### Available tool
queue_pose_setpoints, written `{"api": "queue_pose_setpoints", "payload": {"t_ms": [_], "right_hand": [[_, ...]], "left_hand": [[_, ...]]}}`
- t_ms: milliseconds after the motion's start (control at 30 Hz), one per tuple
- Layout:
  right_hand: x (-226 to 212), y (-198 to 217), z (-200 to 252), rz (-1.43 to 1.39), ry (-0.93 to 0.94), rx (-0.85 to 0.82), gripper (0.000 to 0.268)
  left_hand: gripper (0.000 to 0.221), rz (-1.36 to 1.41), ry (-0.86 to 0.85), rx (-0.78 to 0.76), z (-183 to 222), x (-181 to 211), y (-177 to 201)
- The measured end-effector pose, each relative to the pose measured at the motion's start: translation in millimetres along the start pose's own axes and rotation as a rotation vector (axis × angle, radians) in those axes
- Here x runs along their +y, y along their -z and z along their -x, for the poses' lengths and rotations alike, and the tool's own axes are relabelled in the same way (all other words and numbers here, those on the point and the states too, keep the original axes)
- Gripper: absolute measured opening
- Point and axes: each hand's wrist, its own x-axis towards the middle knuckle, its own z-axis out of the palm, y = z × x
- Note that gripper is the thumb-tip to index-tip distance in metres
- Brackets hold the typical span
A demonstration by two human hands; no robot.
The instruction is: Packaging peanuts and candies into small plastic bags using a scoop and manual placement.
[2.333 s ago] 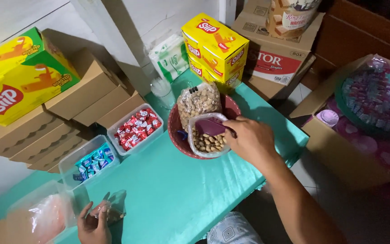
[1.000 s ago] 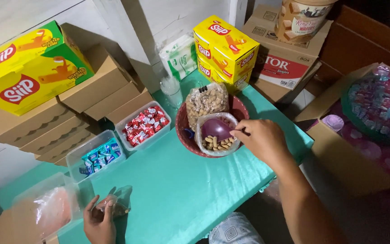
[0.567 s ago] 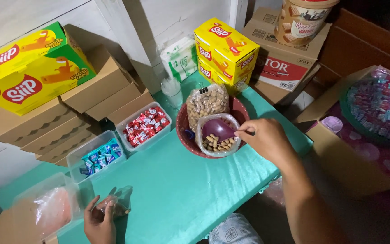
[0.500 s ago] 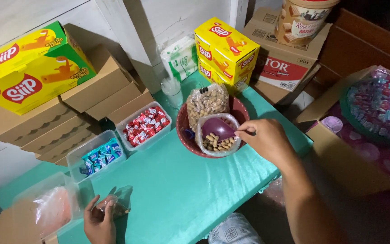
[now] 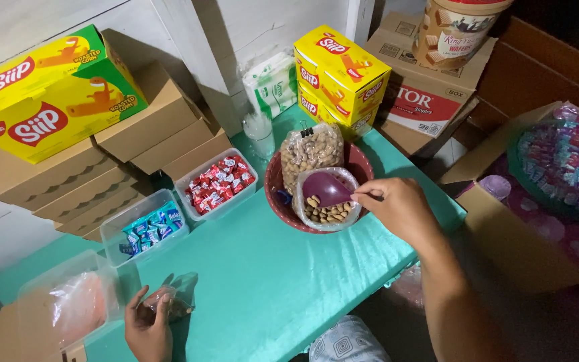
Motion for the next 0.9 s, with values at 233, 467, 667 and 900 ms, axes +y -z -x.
{"api": "queue_pose_setpoints", "payload": {"t_ms": [233, 467, 667, 900], "right_hand": [[6.0, -2.3, -0.6, -0.070, 0.025, -0.044, 0.024], [6.5, 1.4, 3.0, -0.011, 0.019, -0.015, 0.027], [-8.6, 14.5, 7.9, 0.001, 0.108, 0.092, 0.023], [-47.3, -2.9, 7.3, 0.023, 0.331, 0.177, 0.018]], "left_hand": [[0.047, 0.012, -0.011, -0.005, -0.5, -1.5, 1.6], [0.046, -0.004, 0.009, -0.008, -5.4, -11.0, 4.9], [0.049, 0.074, 0.018, -0.054, -7.7, -15.6, 11.1], [0.050, 0.163, 0.027, -0.118, -9.7, -15.9, 14.4]]}}
